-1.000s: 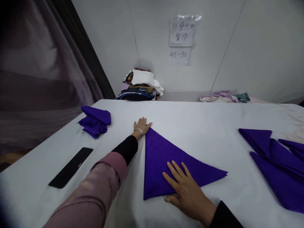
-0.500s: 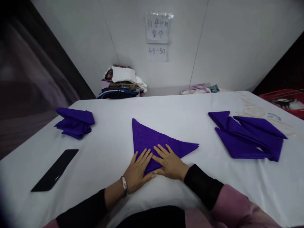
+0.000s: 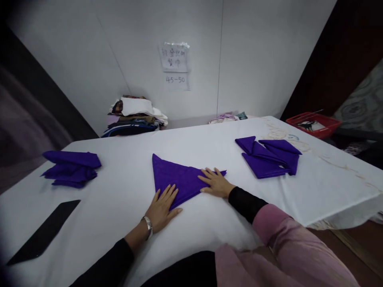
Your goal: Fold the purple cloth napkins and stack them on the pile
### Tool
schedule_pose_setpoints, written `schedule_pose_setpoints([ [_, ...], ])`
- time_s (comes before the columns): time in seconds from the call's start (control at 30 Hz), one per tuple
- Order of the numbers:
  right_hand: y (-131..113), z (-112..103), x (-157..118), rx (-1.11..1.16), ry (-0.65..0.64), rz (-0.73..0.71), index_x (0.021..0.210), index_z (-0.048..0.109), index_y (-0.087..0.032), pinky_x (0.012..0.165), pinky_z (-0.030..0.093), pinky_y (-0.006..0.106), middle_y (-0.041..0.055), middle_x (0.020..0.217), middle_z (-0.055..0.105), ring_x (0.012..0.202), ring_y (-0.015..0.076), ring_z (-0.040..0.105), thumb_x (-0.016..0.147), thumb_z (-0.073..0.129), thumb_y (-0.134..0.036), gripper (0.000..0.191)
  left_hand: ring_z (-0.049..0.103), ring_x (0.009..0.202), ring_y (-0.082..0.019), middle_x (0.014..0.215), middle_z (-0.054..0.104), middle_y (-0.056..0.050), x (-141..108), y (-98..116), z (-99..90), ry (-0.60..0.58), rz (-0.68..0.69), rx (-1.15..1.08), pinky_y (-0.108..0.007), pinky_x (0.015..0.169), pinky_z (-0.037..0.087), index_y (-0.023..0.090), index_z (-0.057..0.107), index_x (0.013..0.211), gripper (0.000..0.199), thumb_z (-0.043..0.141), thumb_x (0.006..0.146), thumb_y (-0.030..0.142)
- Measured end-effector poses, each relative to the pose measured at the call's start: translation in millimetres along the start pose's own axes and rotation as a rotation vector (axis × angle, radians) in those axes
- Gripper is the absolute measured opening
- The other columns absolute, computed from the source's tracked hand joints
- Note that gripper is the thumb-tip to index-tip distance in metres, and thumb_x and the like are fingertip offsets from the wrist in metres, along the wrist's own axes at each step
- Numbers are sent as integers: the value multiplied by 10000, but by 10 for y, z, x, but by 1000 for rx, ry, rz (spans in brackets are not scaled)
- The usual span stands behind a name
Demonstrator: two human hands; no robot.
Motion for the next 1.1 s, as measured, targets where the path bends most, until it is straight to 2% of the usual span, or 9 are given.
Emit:
schedule_pose_setpoints([
  [0.2, 931, -113, -439, -9, 33, 341, 1411, 294, -209, 1074, 91, 536, 112, 1490, 198, 1371, 273, 121, 909, 257, -563, 616, 161, 1373, -260, 1482, 247, -95, 4, 14, -20, -14, -20, -20, -525, 1094, 120, 200, 255, 1409, 706, 296, 849, 627],
  [0.3, 1135, -206, -608, 82, 171, 461, 1396, 327, -162, 1069, 172, 521, 144, 1461, 274, 1359, 277, 181, 928, 215, -526, 604, 158, 1375, -253, 1484, 244, -93, 3, 25, -36, -13, -27, -26, -519, 1096, 115, 199, 251, 1409, 704, 293, 851, 625],
  [0.37, 1091, -274, -657, 137, 293, 435, 1378, 358, -153, 1061, 235, 493, 143, 1436, 332, 1347, 270, 229, 929, 222, -521, 596, 165, 1373, -249, 1483, 250, -92, -8, 30, -61, 12, -31, -35, -510, 1097, 122, 207, 258, 1406, 680, 310, 857, 605],
  [0.43, 941, -306, -652, 153, 361, 353, 1353, 400, -177, 1059, 268, 472, 115, 1413, 383, 1335, 259, 265, 920, 282, -509, 558, 198, 1363, -245, 1471, 286, -85, -36, 40, -108, 63, -32, -40, -495, 1098, 138, 212, 314, 1382, 625, 347, 865, 563],
  [0.53, 635, -290, -580, 117, 360, 176, 1304, 467, -186, 1057, 288, 458, 88, 1367, 453, 1313, 247, 314, 908, 364, -415, 469, 346, 1281, -242, 1369, 448, -74, -115, 70, -210, 172, -33, -46, -459, 1075, 223, 219, 478, 1268, 473, 430, 862, 458],
  [0.63, 430, -252, -517, 33, 330, 60, 1243, 534, -163, 1046, 308, 457, 90, 1318, 507, 1287, 247, 357, 889, 371, -269, 404, 479, 1118, -232, 1163, 585, -71, -210, 94, -299, 256, -42, -60, -420, 989, 341, 222, 593, 1119, 317, 477, 848, 341],
  [0.77, 435, -232, -481, -72, 334, 78, 1194, 581, -158, 1009, 352, 461, 90, 1244, 570, 1223, 259, 439, 871, 358, -184, 393, 520, 983, -221, 1004, 612, -64, -295, 87, -348, 284, -76, -77, -394, 875, 409, 223, 644, 981, 220, 483, 839, 271],
  [0.93, 486, -211, -455, -139, 322, 79, 1120, 634, -127, 975, 388, 433, 123, 1151, 628, 1136, 261, 523, 886, 338, -184, 382, 516, 919, -207, 944, 616, -51, -354, 69, -360, 275, -125, -77, -369, 814, 421, 218, 645, 917, 218, 436, 854, 214],
  [1.1, 480, -198, -479, -165, 330, 77, 1103, 644, -119, 950, 412, 432, 129, 1141, 634, 1101, 265, 554, 882, 328, -178, 390, 505, 888, -209, 912, 601, -55, -418, 52, -342, 265, -180, -71, -354, 786, 430, 204, 626, 889, 231, 446, 785, 103],
])
Point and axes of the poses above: each hand's wrist, its own x-axis towards the middle knuckle, its own z-axis out of the palm, y = z × x, the point moved 8 cm from there along x, towards the middle knuckle
